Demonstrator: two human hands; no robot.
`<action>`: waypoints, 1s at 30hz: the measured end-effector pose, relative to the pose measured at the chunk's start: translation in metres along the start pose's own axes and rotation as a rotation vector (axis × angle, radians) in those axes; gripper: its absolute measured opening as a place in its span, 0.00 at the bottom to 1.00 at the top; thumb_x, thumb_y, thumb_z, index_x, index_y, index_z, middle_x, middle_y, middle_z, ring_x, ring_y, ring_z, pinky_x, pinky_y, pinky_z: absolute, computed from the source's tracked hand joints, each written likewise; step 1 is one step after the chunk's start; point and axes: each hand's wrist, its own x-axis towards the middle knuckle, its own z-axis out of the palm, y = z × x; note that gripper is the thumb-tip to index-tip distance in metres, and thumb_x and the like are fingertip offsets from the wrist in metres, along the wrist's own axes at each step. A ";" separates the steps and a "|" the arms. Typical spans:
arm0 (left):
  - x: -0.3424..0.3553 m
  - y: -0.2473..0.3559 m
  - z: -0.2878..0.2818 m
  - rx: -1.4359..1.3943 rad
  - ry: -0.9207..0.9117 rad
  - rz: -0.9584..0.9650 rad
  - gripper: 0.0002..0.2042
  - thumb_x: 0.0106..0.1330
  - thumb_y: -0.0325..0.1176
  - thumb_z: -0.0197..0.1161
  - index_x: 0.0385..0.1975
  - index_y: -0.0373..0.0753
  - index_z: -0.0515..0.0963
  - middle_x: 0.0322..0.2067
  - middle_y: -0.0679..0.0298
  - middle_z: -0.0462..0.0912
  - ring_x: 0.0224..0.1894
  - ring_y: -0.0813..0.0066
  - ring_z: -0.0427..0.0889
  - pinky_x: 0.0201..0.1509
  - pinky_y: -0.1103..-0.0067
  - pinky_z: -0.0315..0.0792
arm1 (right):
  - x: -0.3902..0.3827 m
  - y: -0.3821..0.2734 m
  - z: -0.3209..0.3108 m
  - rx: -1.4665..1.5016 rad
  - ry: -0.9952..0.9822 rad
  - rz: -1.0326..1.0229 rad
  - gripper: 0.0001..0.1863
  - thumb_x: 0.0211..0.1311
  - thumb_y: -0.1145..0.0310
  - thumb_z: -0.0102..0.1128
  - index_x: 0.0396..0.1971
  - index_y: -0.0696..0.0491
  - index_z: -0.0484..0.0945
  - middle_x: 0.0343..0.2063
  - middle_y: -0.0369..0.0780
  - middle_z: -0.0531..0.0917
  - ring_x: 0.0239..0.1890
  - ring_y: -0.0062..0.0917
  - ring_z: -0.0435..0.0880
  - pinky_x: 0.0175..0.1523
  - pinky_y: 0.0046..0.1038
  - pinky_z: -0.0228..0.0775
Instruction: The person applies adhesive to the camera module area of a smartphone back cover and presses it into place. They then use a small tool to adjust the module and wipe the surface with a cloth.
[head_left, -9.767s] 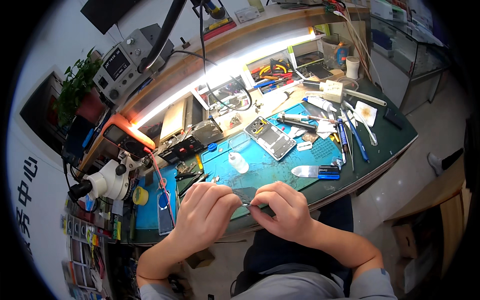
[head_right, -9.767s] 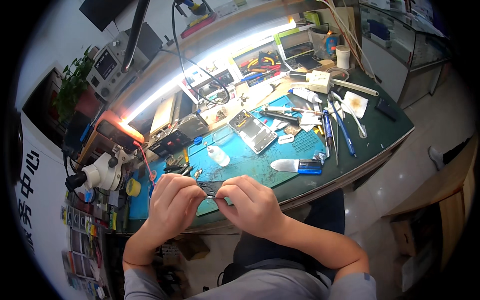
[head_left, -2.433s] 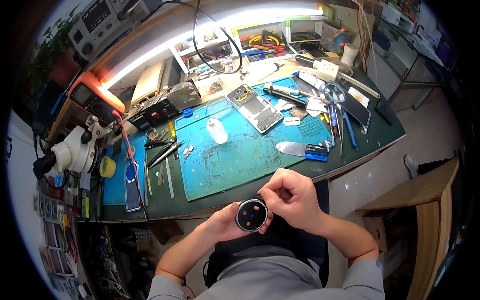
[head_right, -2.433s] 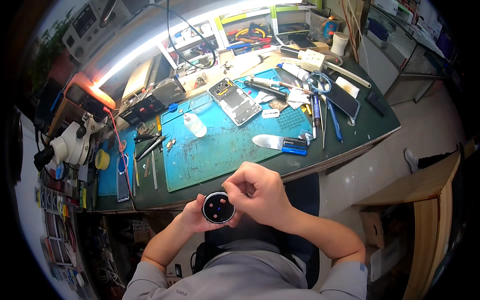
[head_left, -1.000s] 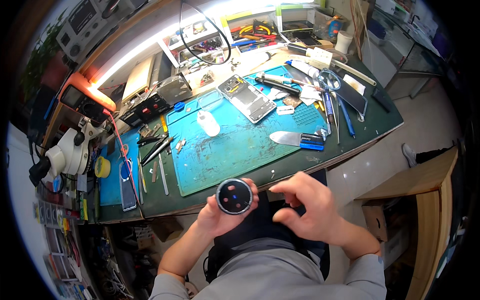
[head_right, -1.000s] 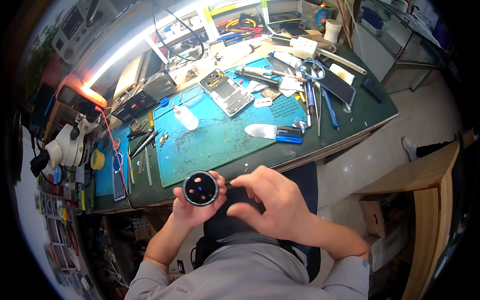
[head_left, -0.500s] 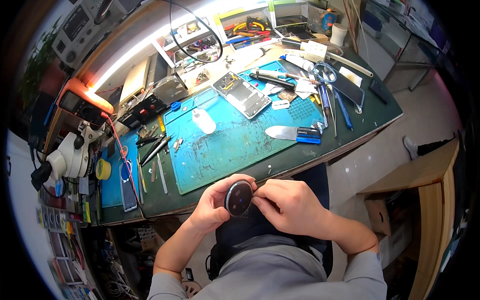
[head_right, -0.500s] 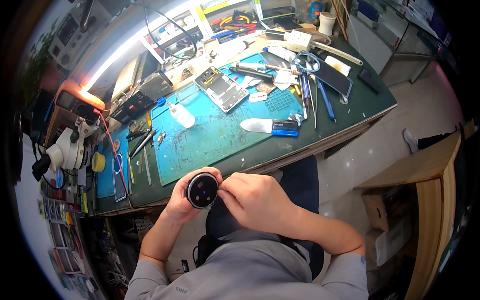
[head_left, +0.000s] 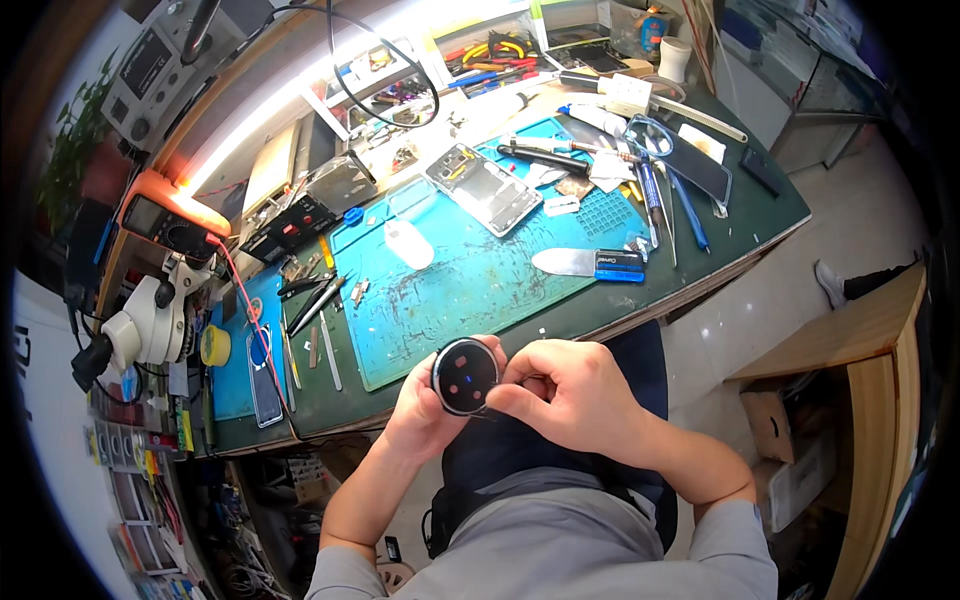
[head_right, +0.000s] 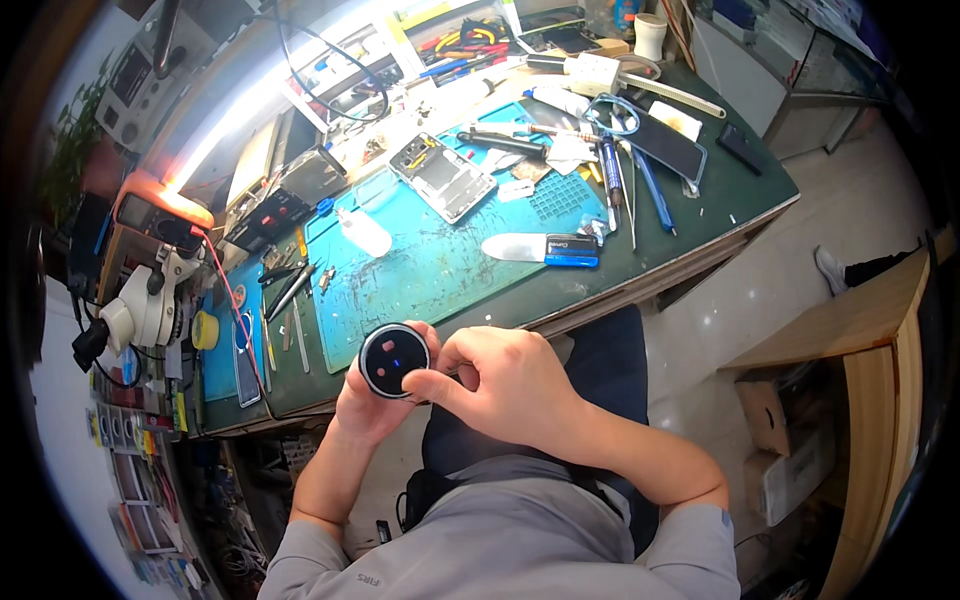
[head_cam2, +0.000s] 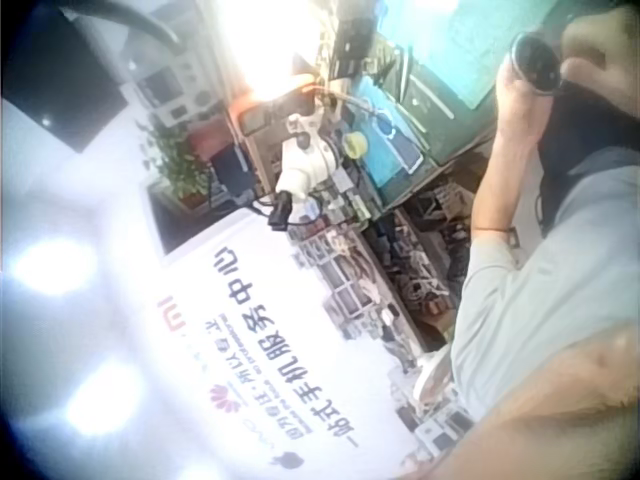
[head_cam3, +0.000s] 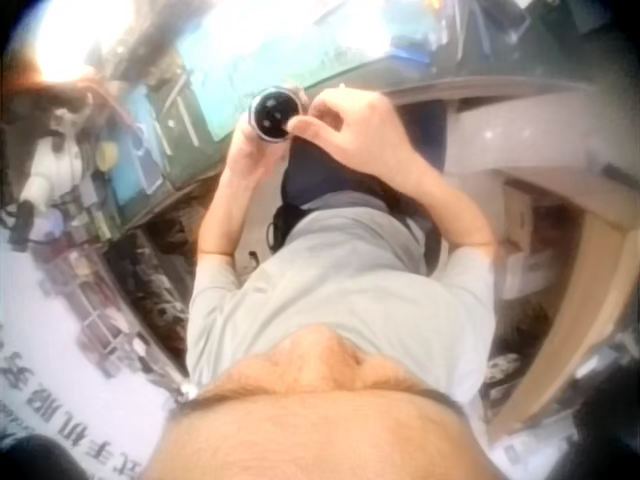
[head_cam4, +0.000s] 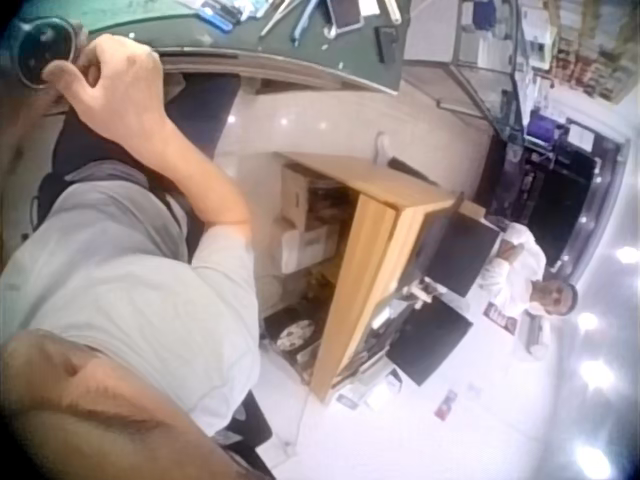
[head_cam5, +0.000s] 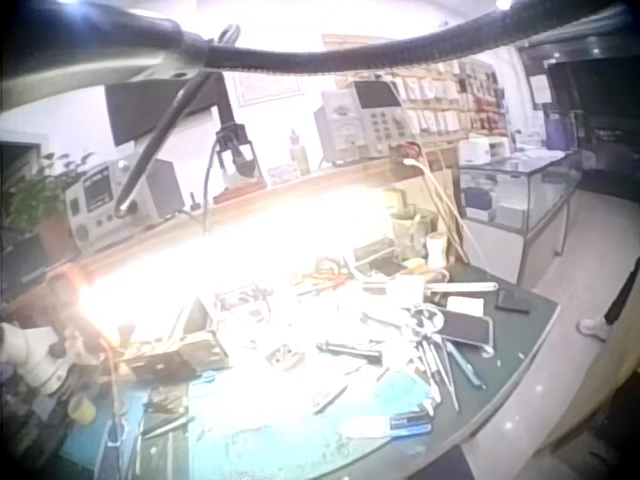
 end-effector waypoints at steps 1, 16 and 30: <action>0.001 0.005 0.005 0.067 0.016 -0.006 0.49 0.58 0.62 0.77 0.68 0.28 0.68 0.60 0.56 0.75 0.64 0.70 0.74 0.69 0.71 0.68 | 0.001 0.001 0.002 0.032 -0.001 0.015 0.14 0.68 0.62 0.71 0.32 0.59 0.85 0.21 0.38 0.83 0.21 0.19 0.78 0.28 0.24 0.69; -0.004 -0.002 0.000 -0.195 0.009 -0.075 0.46 0.70 0.66 0.61 0.73 0.30 0.61 0.64 0.52 0.72 0.68 0.66 0.72 0.72 0.68 0.67 | -0.003 0.008 0.004 0.386 -0.144 0.069 0.05 0.68 0.73 0.67 0.33 0.58 0.82 0.24 0.30 0.81 0.23 0.09 0.70 0.28 0.19 0.62; 0.004 -0.005 -0.017 -0.444 0.009 -0.059 0.47 0.70 0.58 0.66 0.74 0.26 0.54 0.66 0.46 0.71 0.68 0.56 0.74 0.79 0.61 0.63 | -0.015 -0.006 0.007 0.313 -0.096 -0.158 0.05 0.65 0.74 0.69 0.32 0.57 0.81 0.27 0.38 0.82 0.25 0.26 0.80 0.31 0.27 0.72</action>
